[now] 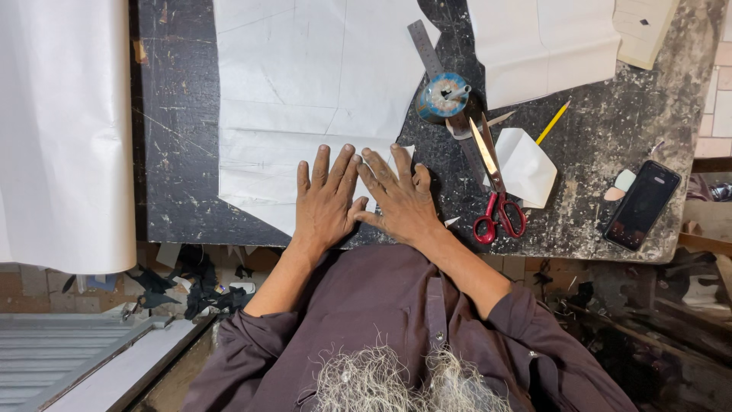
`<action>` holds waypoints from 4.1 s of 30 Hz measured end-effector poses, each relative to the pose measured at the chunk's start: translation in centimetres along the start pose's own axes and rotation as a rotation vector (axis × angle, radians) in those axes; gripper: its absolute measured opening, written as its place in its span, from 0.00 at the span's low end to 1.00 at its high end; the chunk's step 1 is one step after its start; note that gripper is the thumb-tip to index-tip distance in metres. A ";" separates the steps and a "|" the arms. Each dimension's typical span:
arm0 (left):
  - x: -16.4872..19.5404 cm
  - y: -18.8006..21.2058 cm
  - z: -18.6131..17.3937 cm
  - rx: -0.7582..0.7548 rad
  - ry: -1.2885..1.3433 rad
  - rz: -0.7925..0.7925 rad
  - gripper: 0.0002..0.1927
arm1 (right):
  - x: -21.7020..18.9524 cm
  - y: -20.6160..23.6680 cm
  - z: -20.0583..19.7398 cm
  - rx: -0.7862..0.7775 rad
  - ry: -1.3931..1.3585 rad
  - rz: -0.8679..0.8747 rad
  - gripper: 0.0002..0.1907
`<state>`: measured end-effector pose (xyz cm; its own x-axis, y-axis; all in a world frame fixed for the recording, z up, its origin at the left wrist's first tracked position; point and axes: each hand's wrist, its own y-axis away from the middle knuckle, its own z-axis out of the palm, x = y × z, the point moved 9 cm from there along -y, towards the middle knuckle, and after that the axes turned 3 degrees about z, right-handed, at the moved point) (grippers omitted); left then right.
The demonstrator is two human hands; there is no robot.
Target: The person cuts a large sheet of paper along drawn lines using red-handled scissors. They fold the paper to align edges, trim small sections, and occasionally use a marker to adjust the pattern. The cut pieces are set aside on the table.
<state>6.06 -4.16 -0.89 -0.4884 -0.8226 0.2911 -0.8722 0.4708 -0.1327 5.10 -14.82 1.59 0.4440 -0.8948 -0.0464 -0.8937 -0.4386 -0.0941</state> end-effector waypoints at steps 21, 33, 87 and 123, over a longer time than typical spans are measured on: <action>5.0 -1.9 2.8 -0.079 0.109 0.040 0.51 | 14.4 19.2 -2.5 0.045 -0.124 0.611 0.26; 1.5 -3.0 -0.5 -0.037 0.577 0.063 0.38 | 16.4 17.0 -0.7 -0.202 -0.138 0.854 0.22; -4.1 -5.3 2.4 -0.063 0.209 0.318 0.27 | -9.8 14.8 10.7 0.043 -1.379 1.331 0.21; -4.1 -5.4 2.4 -0.078 0.211 0.307 0.27 | -8.8 12.7 9.9 0.071 -1.345 1.414 0.24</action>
<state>12.76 -4.08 -3.63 -0.7031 -0.5598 0.4385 -0.6775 0.7147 -0.1738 -9.52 -11.67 -9.10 -0.6914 0.1083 -0.7143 -0.6040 0.4557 0.6538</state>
